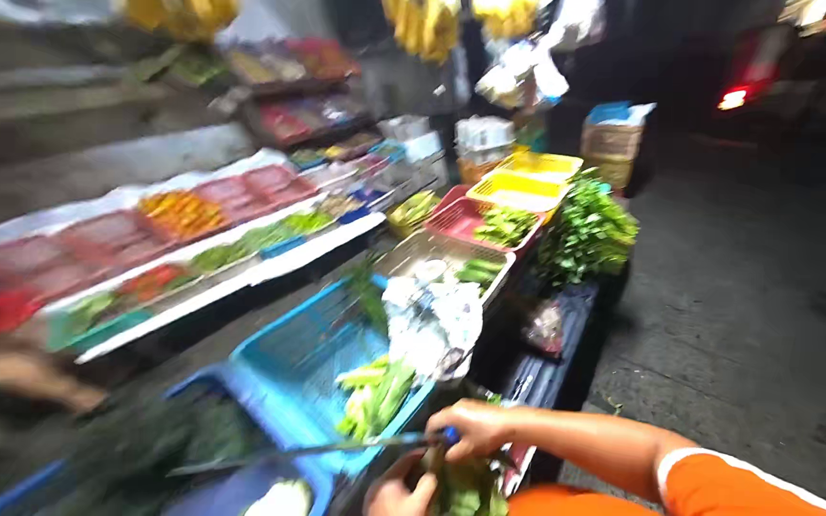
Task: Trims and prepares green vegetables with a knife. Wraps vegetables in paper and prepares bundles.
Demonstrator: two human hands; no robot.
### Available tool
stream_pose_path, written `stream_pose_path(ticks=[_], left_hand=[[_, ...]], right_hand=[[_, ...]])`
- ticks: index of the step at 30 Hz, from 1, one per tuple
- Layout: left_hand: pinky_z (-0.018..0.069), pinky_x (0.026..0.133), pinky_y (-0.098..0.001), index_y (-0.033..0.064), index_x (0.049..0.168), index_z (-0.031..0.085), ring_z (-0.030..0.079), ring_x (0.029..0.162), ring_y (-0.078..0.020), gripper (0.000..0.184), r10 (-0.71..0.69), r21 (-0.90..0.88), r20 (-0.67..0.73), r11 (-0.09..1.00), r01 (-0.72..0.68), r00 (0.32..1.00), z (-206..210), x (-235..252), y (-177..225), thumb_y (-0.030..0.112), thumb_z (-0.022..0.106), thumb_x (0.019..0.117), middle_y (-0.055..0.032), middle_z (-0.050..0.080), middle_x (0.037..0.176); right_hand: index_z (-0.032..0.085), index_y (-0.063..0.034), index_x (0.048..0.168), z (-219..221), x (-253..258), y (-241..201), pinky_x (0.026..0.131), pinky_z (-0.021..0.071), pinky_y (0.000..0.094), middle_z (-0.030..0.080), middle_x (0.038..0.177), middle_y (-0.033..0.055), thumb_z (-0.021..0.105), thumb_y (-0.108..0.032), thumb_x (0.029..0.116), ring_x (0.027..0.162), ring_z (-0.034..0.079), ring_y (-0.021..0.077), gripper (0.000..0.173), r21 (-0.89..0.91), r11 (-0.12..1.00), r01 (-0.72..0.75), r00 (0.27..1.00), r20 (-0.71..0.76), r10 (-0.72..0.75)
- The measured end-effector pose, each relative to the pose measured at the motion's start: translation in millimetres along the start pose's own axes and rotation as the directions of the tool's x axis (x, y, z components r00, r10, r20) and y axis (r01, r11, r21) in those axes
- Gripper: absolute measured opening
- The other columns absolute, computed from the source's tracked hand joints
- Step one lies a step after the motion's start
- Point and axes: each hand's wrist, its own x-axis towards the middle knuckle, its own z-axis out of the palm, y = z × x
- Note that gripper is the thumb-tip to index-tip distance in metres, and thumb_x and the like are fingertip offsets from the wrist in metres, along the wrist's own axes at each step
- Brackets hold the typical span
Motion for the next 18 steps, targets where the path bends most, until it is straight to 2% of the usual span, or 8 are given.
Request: stream_pose_path(ticks=[2, 4, 6, 8, 10, 12, 15, 18], left_hand=[[0.0486, 0.101, -0.0624, 0.0122, 0.129, 0.07, 0.066, 0.118, -0.0335, 0.038, -0.195, 0.171, 0.078, 0.969, 0.18, 0.978, -7.9, -2.9, 22.3, 0.025, 0.064, 0.0931, -0.0151, 0.071, 0.121], [0.0489, 0.095, -0.0649, 0.0079, 0.128, 0.069, 0.066, 0.112, -0.0396, 0.041, -0.353, 0.326, 0.167, 0.901, 0.287, 0.92, -15.3, -3.4, 30.9, 0.035, 0.058, 0.0985, -0.0212, 0.071, 0.115], [0.049, 0.093, -0.0636, 0.004, 0.121, 0.069, 0.066, 0.109, -0.0398, 0.042, -0.422, 0.432, 0.235, 0.852, 0.295, 0.876, -24.0, -3.4, 32.5, 0.037, 0.053, 0.1009, -0.0224, 0.07, 0.11], [0.0459, 0.103, -0.059, 0.0094, 0.125, 0.069, 0.063, 0.119, -0.034, 0.037, -0.394, 0.505, 0.229, 0.83, 0.238, 0.89, -33.5, -3.3, 26.5, 0.033, 0.057, 0.0987, -0.0163, 0.069, 0.12], [0.0456, 0.106, -0.0561, 0.0157, 0.125, 0.07, 0.062, 0.123, -0.0283, 0.035, -0.322, 0.504, 0.153, 0.839, 0.207, 0.934, -48.3, -3.4, 12.4, 0.027, 0.066, 0.0921, -0.0091, 0.069, 0.125], [0.0477, 0.103, -0.0588, 0.0136, 0.125, 0.07, 0.063, 0.12, -0.0313, 0.035, -0.28, 0.447, 0.038, 0.863, 0.234, 0.959, -67.3, -2.5, 2.7, 0.023, 0.068, 0.0913, -0.0117, 0.069, 0.124], [0.0483, 0.099, -0.0663, 0.0097, 0.128, 0.069, 0.064, 0.117, -0.0399, 0.035, -0.249, 0.345, -0.167, 0.892, 0.293, 0.954, -92.5, 11.3, 5.8, 0.023, 0.065, 0.0966, -0.0184, 0.069, 0.125], [0.0484, 0.094, -0.069, 0.007, 0.126, 0.069, 0.065, 0.112, -0.0428, 0.033, -0.177, 0.29, -0.321, 0.917, 0.275, 0.93, -105.6, 43.9, 5.4, 0.027, 0.064, 0.1001, -0.0219, 0.068, 0.121]], right_hand=[[0.069, 0.0024, 0.112, -0.5, 2.5, -2.4, 0.088, 0.053, 0.0583, 0.07, 0.103, 0.0213, 0.075, -0.006, 0.0844, 0.098, 0.068, 0.0358, 0.03, -0.068, 0.997, -0.023, 0.996, 0.081, 0.029], [0.068, 0.0014, 0.111, 3.0, 3.6, -0.3, 0.086, 0.0526, 0.0596, 0.07, 0.102, 0.0206, 0.073, -0.007, 0.0842, 0.097, 0.068, 0.036, 0.029, -0.085, 0.996, -0.034, 0.988, 0.145, 0.046], [0.069, 0.0012, 0.11, 7.5, 5.3, 2.8, 0.085, 0.0526, 0.0587, 0.07, 0.1, 0.0198, 0.071, -0.007, 0.0847, 0.095, 0.068, 0.0348, 0.027, -0.065, 0.997, -0.042, 0.98, 0.192, 0.054], [0.07, 0.0006, 0.108, 8.5, 5.6, 10.2, 0.083, 0.0533, 0.0564, 0.071, 0.098, 0.0179, 0.069, -0.008, 0.0851, 0.092, 0.068, 0.0324, 0.024, -0.051, 0.998, -0.04, 0.977, 0.206, 0.049], [0.07, 0.0003, 0.108, 4.4, 4.9, 18.4, 0.083, 0.0534, 0.0536, 0.071, 0.098, 0.017, 0.068, -0.007, 0.085, 0.091, 0.068, 0.03, 0.024, -0.027, 0.999, -0.045, 0.981, 0.188, 0.049], [0.07, 0.0002, 0.11, 1.7, 5.2, 27.6, 0.087, 0.0539, 0.0478, 0.07, 0.103, 0.0164, 0.07, -0.012, 0.0862, 0.095, 0.067, 0.0263, 0.027, 0.023, 0.999, -0.03, 0.995, 0.094, 0.028], [0.069, -0.0014, 0.12, -2.3, 11.1, 34.9, 0.096, 0.053, 0.0442, 0.069, 0.116, 0.0155, 0.076, -0.032, 0.0901, 0.105, 0.066, 0.0235, 0.044, 0.043, 0.998, -0.052, 0.995, -0.085, 0.056], [0.071, -0.0021, 0.115, -6.6, 10.9, 36.1, 0.086, 0.057, 0.0446, 0.072, 0.107, 0.0131, 0.074, -0.031, 0.092, 0.094, 0.068, 0.0212, 0.037, 0.061, 0.994, -0.093, 0.972, -0.21, 0.104]])
